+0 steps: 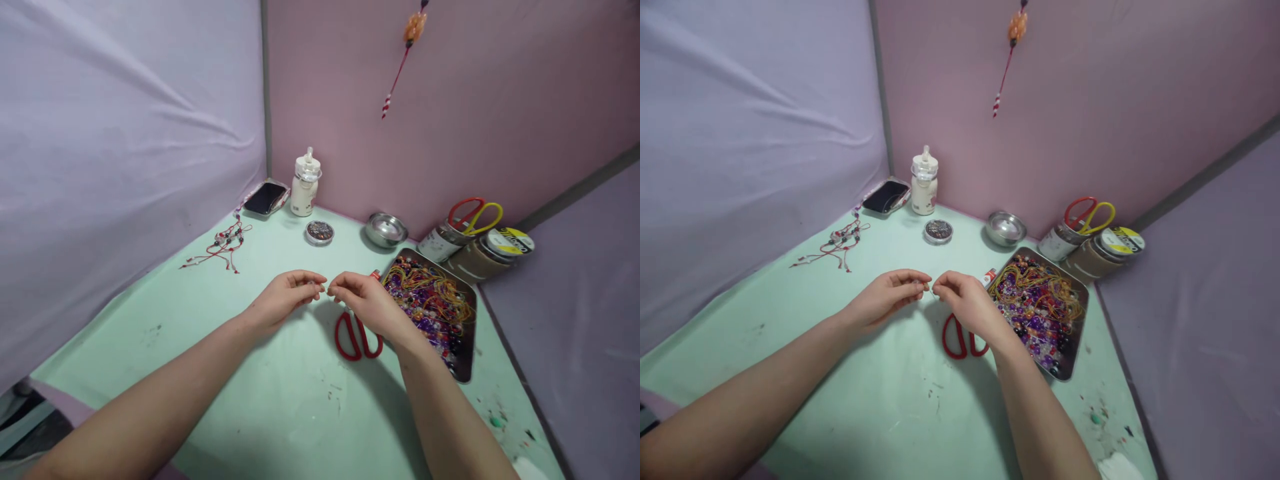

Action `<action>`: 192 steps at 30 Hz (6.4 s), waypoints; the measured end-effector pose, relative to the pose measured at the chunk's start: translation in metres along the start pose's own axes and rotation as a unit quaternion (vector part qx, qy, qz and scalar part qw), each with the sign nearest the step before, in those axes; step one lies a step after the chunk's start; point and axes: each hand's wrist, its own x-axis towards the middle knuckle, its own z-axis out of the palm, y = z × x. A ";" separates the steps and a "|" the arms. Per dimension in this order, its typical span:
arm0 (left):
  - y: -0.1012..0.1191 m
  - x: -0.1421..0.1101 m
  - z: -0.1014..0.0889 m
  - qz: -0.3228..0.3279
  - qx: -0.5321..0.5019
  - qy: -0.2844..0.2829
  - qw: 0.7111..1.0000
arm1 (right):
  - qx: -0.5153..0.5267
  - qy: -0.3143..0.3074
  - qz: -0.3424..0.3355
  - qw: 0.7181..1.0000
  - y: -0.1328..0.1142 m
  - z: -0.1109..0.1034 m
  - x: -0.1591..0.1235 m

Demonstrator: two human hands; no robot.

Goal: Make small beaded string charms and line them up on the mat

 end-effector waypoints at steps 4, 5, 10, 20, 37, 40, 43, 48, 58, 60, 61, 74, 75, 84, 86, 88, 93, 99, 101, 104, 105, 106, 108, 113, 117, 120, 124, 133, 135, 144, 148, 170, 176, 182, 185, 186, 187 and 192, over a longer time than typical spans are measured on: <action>-0.003 0.001 -0.002 -0.026 -0.047 -0.013 0.999 | 0.008 -0.002 0.011 1.000 0.000 0.000 0.000; -0.003 0.001 -0.002 -0.030 -0.055 -0.011 0.998 | 0.004 -0.001 0.013 1.000 0.001 0.000 0.000; -0.004 0.002 0.000 -0.052 -0.049 -0.020 0.997 | -0.012 0.004 0.008 1.000 0.002 0.001 0.000; -0.004 0.000 0.001 -0.051 0.013 -0.015 0.999 | -0.096 0.066 -0.019 0.993 0.007 0.007 0.003; 0.003 0.005 -0.002 0.004 -0.028 0.083 0.996 | -0.091 0.031 -0.006 0.995 0.005 0.029 0.006; 0.001 0.008 -0.007 0.006 -0.014 0.094 0.995 | -0.186 0.083 -0.043 0.978 0.001 0.028 0.004; -0.001 0.009 -0.009 -0.001 0.044 0.085 0.995 | -0.302 0.109 -0.086 0.943 -0.002 0.026 0.002; -0.005 0.005 -0.008 0.069 0.263 0.031 0.962 | -0.351 0.092 -0.147 0.920 0.002 0.022 0.003; -0.005 0.003 -0.006 0.212 0.339 -0.008 0.917 | -0.054 0.044 -0.027 0.997 0.014 0.014 0.009; -0.003 0.002 -0.006 0.229 0.327 0.007 0.917 | -0.017 0.042 -0.001 0.999 0.014 0.014 0.009; -0.002 0.002 -0.006 0.235 0.324 0.015 0.916 | -0.003 0.044 0.005 0.999 0.013 0.014 0.009; -0.002 0.003 -0.005 0.251 0.266 0.021 0.930 | 0.138 0.013 0.050 0.989 0.002 0.015 0.006; -0.003 0.003 -0.005 0.250 0.263 0.019 0.932 | 0.149 0.011 0.053 0.987 0.003 0.015 0.006; -0.003 0.003 -0.002 0.220 0.257 0.040 0.940 | 0.188 0.015 0.061 0.980 0.004 0.017 0.007; -0.002 0.003 -0.002 0.217 0.257 0.045 0.941 | 0.185 0.017 0.062 0.981 0.004 0.017 0.008; -0.001 0.002 -0.002 0.221 0.263 0.048 0.938 | 0.188 0.017 0.061 0.980 0.004 0.017 0.008; -0.002 0.002 -0.002 0.241 0.291 0.053 0.924 | 0.201 0.025 0.059 0.977 0.005 0.019 0.009; -0.003 0.002 -0.002 0.240 0.293 0.069 0.923 | 0.222 0.021 0.074 0.972 0.005 0.022 0.010; -0.003 0.002 -0.002 0.230 0.292 0.068 0.926 | 0.215 0.030 0.073 0.973 0.006 0.023 0.010; -0.004 0.002 -0.002 0.213 0.286 0.065 0.932 | 0.194 0.046 0.064 0.978 0.006 0.023 0.010; -0.004 0.002 -0.002 0.209 0.284 0.066 0.933 | 0.188 0.048 0.062 0.979 0.005 0.023 0.010; -0.005 0.002 -0.002 0.207 0.283 0.067 0.934 | 0.184 0.048 0.060 0.980 0.005 0.022 0.010; -0.005 0.003 -0.002 0.209 0.289 0.069 0.932 | 0.180 0.045 0.057 0.981 0.004 0.022 0.009; -0.003 0.002 -0.003 0.247 0.326 0.071 0.910 | 0.136 0.062 0.034 0.988 0.004 0.018 0.009; -0.002 0.001 -0.003 0.262 0.339 0.056 0.902 | 0.067 0.116 -0.010 0.991 0.007 0.015 0.010; -0.003 0.001 -0.003 0.282 0.340 0.038 0.897 | 0.083 0.100 -0.004 0.992 0.008 0.016 0.010; -0.004 0.000 -0.003 0.308 0.329 0.036 0.892 | 0.155 0.091 0.020 0.984 0.007 0.018 0.010; -0.004 -0.001 -0.001 0.310 0.305 0.043 0.900 | 0.222 0.065 0.048 0.972 0.004 0.019 0.008; -0.004 -0.001 -0.001 0.311 0.303 0.043 0.900 | 0.243 0.054 0.061 0.967 0.004 0.019 0.009; -0.008 -0.001 -0.002 0.288 0.271 0.031 0.918 | 0.334 -0.008 0.102 0.937 0.002 0.016 0.007; -0.005 -0.002 -0.003 0.308 0.293 -0.001 0.905 | 0.363 -0.037 0.120 0.923 0.002 0.013 0.005; -0.002 0.000 0.000 0.215 0.201 0.054 0.954 | 0.025 0.134 -0.056 0.989 0.003 0.020 0.007; -0.005 0.003 0.000 0.153 0.164 -0.005 0.974 | -0.140 0.201 -0.140 0.959 0.005 0.023 0.005; -0.002 0.004 -0.005 0.165 0.138 -0.040 0.976 | -0.147 0.168 -0.110 0.969 0.012 0.025 0.008; 0.000 0.003 -0.006 0.166 0.122 -0.028 0.978 | -0.084 0.137 -0.087 0.983 0.015 0.026 0.010; 0.000 0.003 -0.006 0.164 0.116 -0.028 0.979 | -0.070 0.127 -0.084 0.986 0.016 0.026 0.011; 0.001 0.003 -0.006 0.162 0.107 -0.034 0.980 | -0.060 0.118 -0.082 0.988 0.016 0.026 0.011; -0.001 0.005 -0.008 0.133 0.092 -0.049 0.986 | -0.054 0.088 -0.068 0.992 0.019 0.027 0.012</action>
